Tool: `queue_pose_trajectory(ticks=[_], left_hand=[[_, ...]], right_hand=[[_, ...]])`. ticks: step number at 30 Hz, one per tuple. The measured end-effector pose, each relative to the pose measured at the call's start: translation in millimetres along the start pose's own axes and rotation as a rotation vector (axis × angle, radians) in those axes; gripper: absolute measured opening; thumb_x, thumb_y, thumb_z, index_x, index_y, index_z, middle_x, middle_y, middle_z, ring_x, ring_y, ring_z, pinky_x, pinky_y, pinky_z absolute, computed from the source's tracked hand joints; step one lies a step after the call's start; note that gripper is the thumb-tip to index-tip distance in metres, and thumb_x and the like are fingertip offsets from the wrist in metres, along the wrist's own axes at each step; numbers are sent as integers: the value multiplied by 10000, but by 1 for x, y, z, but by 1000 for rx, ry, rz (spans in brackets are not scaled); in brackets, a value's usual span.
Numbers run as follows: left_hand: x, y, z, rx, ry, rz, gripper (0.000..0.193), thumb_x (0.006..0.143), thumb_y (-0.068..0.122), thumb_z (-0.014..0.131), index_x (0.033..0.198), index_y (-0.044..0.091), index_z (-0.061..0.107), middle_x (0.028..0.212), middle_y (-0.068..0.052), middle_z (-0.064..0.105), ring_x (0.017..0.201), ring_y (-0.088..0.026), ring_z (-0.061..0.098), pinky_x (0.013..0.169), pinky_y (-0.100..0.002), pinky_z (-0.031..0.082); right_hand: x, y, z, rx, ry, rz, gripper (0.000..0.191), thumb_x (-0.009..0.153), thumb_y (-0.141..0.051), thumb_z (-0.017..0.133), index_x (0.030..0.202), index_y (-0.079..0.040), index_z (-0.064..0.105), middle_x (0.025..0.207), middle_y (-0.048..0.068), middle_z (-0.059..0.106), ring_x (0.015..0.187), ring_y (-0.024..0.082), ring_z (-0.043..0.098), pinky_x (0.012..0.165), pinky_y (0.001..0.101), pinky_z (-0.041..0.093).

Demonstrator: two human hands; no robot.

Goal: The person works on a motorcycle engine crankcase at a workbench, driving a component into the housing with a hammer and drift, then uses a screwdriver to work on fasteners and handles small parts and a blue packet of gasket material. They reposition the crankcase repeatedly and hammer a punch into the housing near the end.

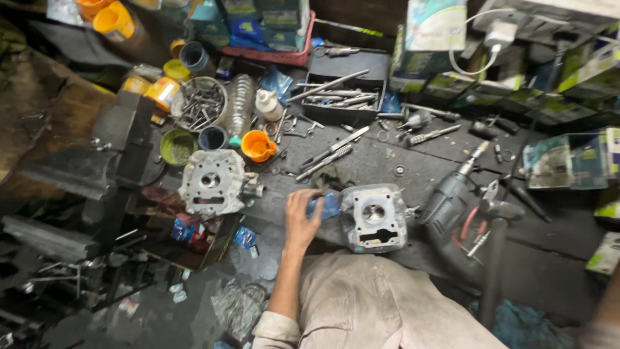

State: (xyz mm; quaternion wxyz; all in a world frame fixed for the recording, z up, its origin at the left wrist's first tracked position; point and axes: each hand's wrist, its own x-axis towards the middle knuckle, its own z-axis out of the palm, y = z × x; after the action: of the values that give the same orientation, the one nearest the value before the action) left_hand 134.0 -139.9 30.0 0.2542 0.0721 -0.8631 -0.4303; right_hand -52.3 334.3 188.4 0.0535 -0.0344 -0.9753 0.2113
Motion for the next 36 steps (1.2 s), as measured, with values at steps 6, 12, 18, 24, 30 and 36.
queue_pose_trajectory(ticks=[6, 12, 18, 24, 30, 36], left_hand=[[-8, 4, 23, -48, 30, -37, 165, 895, 92, 736, 1056, 79, 702, 1052, -88, 702, 1021, -279, 641, 922, -403, 500], [-11, 60, 61, -620, -83, -412, 230, 996, 195, 665, 1176, 52, 675, 1016, -69, 709, 956, -205, 678, 866, -355, 541], [-24, 65, 102, -1324, -241, -1027, 308, 1015, 470, 541, 1075, 173, 593, 837, 36, 582, 704, -82, 543, 590, -237, 450], [-9, 27, 61, -1219, -352, -1162, 243, 1021, 391, 643, 976, 160, 583, 778, 63, 489, 586, -38, 402, 438, -194, 277], [66, 1, -52, -622, -896, -882, 238, 985, 326, 580, 1173, 186, 618, 907, 14, 604, 750, -110, 585, 580, -328, 486], [172, -49, -110, 721, -1798, 92, 412, 955, 405, 620, 1233, 106, 674, 1131, -139, 747, 992, -302, 701, 844, -446, 546]], right_hand=[[27, -14, -33, -283, 77, -60, 208, 1065, -63, 654, 1257, 16, 658, 1117, 189, 657, 1009, 253, 631, 797, 347, 516], [-4, -57, -2, 228, 65, -430, 191, 1020, -32, 678, 1191, 52, 674, 1203, 243, 668, 1085, 311, 635, 865, 390, 526], [-72, -110, 77, 728, -860, -507, 497, 970, -163, 589, 1445, -67, 481, 1393, 108, 624, 1260, 236, 589, 1047, 374, 461], [-104, -109, 85, 648, -794, -314, 350, 986, -213, 583, 1294, -68, 664, 1239, 69, 755, 1183, 166, 665, 1013, 317, 489], [-129, -97, 106, 635, -664, -164, 339, 981, -212, 581, 1252, -39, 689, 1188, 64, 773, 1134, 148, 681, 989, 294, 495], [-154, -125, 129, 618, -587, -86, 315, 986, -181, 577, 1233, -28, 700, 1172, 67, 781, 1150, 147, 674, 1011, 296, 483]])
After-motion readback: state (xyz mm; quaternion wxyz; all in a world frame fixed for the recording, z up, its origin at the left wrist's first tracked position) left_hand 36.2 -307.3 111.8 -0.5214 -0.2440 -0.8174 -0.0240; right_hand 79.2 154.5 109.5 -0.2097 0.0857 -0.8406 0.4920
